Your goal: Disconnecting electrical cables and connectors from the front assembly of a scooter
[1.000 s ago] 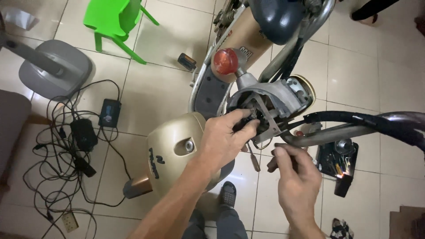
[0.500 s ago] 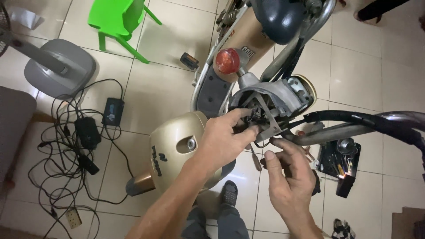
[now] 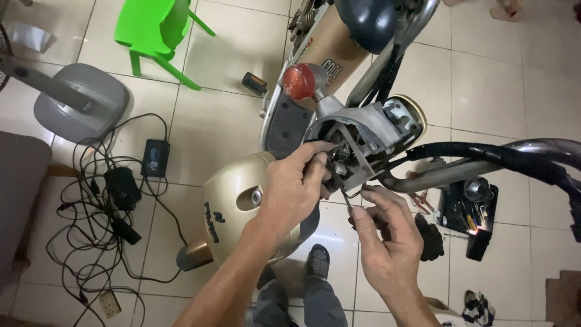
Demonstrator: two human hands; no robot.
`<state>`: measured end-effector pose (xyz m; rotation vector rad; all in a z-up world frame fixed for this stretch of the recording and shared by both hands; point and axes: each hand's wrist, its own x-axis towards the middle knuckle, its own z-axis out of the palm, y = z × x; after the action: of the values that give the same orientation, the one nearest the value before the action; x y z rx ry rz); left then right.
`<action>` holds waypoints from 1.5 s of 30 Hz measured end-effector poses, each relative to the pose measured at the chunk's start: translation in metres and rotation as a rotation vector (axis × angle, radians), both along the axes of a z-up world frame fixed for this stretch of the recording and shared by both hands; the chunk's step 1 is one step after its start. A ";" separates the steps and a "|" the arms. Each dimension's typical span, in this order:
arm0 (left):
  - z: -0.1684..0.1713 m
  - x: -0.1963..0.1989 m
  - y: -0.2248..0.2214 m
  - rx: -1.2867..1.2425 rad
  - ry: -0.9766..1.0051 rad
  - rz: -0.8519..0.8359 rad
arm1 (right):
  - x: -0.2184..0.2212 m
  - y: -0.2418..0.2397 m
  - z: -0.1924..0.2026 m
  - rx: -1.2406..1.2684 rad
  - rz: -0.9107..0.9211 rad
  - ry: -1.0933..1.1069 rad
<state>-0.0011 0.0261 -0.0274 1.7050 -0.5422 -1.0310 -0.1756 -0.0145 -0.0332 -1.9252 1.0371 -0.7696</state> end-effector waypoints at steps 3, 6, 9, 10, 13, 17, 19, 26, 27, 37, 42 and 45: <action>-0.020 -0.008 0.000 -0.099 -0.177 0.041 | -0.001 0.001 0.000 0.000 -0.007 0.003; -0.041 -0.014 0.002 -0.281 -0.401 0.115 | -0.001 0.003 -0.001 -0.012 -0.004 0.006; -0.032 -0.014 0.011 -0.375 -0.441 0.135 | -0.001 0.004 -0.006 -0.013 -0.043 -0.010; -0.024 -0.013 0.016 -0.349 -0.409 0.111 | -0.001 0.005 -0.008 -0.004 -0.089 -0.017; -0.029 -0.009 0.020 -0.451 -0.529 0.058 | 0.011 0.005 -0.001 0.373 -0.265 0.076; -0.031 -0.007 0.022 -0.326 -0.504 -0.039 | 0.028 0.000 -0.002 0.550 -0.279 -0.009; -0.037 -0.007 0.019 -0.335 -0.554 -0.073 | 0.029 -0.004 -0.015 0.548 -0.309 -0.153; -0.041 0.006 0.001 -0.579 -0.494 -0.004 | 0.029 -0.012 -0.033 0.458 -0.227 -0.301; -0.041 0.004 -0.002 -0.532 -0.574 -0.011 | 0.027 -0.013 -0.035 0.507 -0.258 -0.357; -0.043 -0.010 -0.003 -0.367 -0.663 0.082 | 0.016 -0.001 -0.033 0.658 -0.282 -0.543; -0.047 -0.003 0.002 -0.315 -0.671 0.061 | 0.029 -0.005 -0.045 0.624 -0.290 -0.461; -0.042 -0.013 0.014 -0.223 -0.697 0.057 | 0.039 0.000 -0.052 0.566 -0.366 -0.417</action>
<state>-0.0139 0.0402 -0.0690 1.8411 -1.0007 -0.2902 -0.1362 -0.0142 -0.0851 -1.0558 1.1930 -0.9092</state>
